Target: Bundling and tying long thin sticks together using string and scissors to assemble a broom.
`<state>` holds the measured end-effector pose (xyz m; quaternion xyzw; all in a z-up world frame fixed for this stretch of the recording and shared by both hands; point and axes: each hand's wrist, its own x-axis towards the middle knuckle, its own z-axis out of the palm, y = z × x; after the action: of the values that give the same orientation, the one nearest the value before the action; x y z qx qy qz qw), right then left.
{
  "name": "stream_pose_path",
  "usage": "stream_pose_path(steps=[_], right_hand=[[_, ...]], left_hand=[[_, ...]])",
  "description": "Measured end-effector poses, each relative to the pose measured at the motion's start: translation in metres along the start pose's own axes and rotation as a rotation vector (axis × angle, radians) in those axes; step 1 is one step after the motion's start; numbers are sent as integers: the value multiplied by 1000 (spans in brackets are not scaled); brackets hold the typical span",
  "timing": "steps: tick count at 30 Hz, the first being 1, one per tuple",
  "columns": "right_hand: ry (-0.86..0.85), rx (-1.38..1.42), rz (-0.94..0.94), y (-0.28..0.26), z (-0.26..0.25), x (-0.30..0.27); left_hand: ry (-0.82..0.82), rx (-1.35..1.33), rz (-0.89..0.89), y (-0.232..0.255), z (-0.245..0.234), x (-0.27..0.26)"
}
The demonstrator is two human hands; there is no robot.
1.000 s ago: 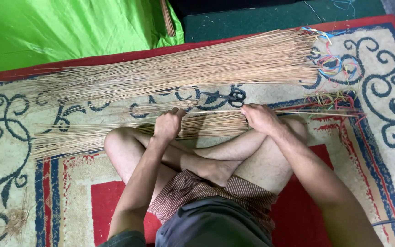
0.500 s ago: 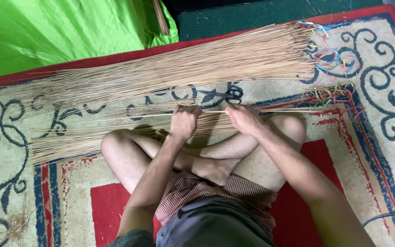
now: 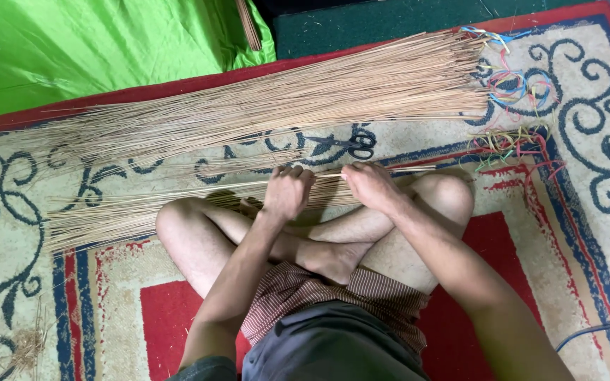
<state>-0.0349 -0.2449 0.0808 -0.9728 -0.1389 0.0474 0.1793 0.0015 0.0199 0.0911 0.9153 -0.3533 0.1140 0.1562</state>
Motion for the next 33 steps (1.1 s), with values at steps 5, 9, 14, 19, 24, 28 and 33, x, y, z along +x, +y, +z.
stream_pose_path(steps=[5,9,14,19,24,28,33], right_hand=[[51,-18,-11,8,-23,-7],[34,35,93,39,-53,-18],[-19,278,265,56,-51,-15],[-96,645,521,94,-14,4],[-107,646,725,132,26,16],[-128,621,757,146,42,19],[-184,525,817,137,40,20]], left_hand=[[7,19,-66,-27,19,-1],[5,30,-175,-74,33,-18],[-10,25,-204,-85,25,-34],[-149,-89,-305,-88,43,-44],[-168,-124,-333,-91,60,-42],[-220,-136,-358,-89,73,-45],[-358,-190,-411,-84,64,-37]])
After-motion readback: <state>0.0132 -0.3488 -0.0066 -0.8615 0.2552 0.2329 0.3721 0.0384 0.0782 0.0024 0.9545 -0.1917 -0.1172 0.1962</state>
